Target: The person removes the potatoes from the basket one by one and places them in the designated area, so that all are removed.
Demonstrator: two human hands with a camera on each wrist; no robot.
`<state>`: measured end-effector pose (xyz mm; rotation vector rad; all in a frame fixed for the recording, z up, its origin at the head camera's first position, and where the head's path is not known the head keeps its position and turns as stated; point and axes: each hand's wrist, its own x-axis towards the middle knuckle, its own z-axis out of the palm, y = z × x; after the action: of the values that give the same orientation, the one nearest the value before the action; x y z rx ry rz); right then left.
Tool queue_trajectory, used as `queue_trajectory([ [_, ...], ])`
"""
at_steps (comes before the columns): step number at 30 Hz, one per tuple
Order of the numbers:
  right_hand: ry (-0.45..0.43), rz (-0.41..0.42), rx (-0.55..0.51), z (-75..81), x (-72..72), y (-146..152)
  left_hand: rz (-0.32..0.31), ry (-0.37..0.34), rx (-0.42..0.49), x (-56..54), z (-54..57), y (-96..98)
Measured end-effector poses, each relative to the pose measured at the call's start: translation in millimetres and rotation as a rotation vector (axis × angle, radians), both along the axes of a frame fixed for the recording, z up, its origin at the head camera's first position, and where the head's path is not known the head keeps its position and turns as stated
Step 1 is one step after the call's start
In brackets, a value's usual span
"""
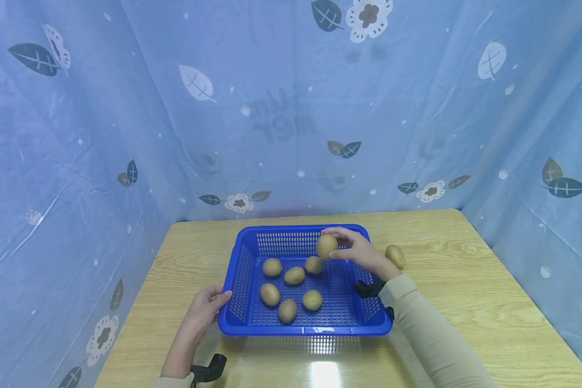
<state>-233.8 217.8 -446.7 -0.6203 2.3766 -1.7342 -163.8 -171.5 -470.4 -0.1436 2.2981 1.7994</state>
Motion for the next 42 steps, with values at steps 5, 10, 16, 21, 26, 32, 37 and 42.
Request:
queue_trajectory([
  [5, -0.037, -0.027, -0.051, 0.1, 0.5, 4.5, -0.005, 0.002, 0.006, -0.1, -1.0, -0.5],
  [10, -0.063, -0.027, -0.123, -2.2, 1.0, 6.9, -0.013, 0.007, 0.007, -0.7, -1.8, -0.6],
  [16, -0.098, -0.018, -0.257, -1.5, 3.0, 7.8, -0.005, 0.008, 0.001, -0.4, -1.9, 0.2],
  [21, -0.097, -0.047, -0.282, 2.4, 6.9, 10.7, 0.002, -0.001, 0.004, -0.4, -0.6, 0.9],
  [26, -0.094, -0.070, -0.292, 4.0, 7.7, 16.0, -0.006, 0.004, 0.010, 0.0, 0.2, 0.6],
  [32, -0.080, -0.058, -0.327, 7.8, 9.3, 23.3, -0.003, 0.001, 0.024, 0.8, 0.8, 0.5],
  [37, -0.037, -0.037, -0.392, 12.2, 10.5, 29.7, -0.006, 0.000, 0.018, 0.5, 0.8, 0.2],
  [42, -0.033, -0.076, -0.411, 18.4, 13.5, 36.8, -0.007, -0.008, 0.005, -0.9, 0.8, -0.1],
])
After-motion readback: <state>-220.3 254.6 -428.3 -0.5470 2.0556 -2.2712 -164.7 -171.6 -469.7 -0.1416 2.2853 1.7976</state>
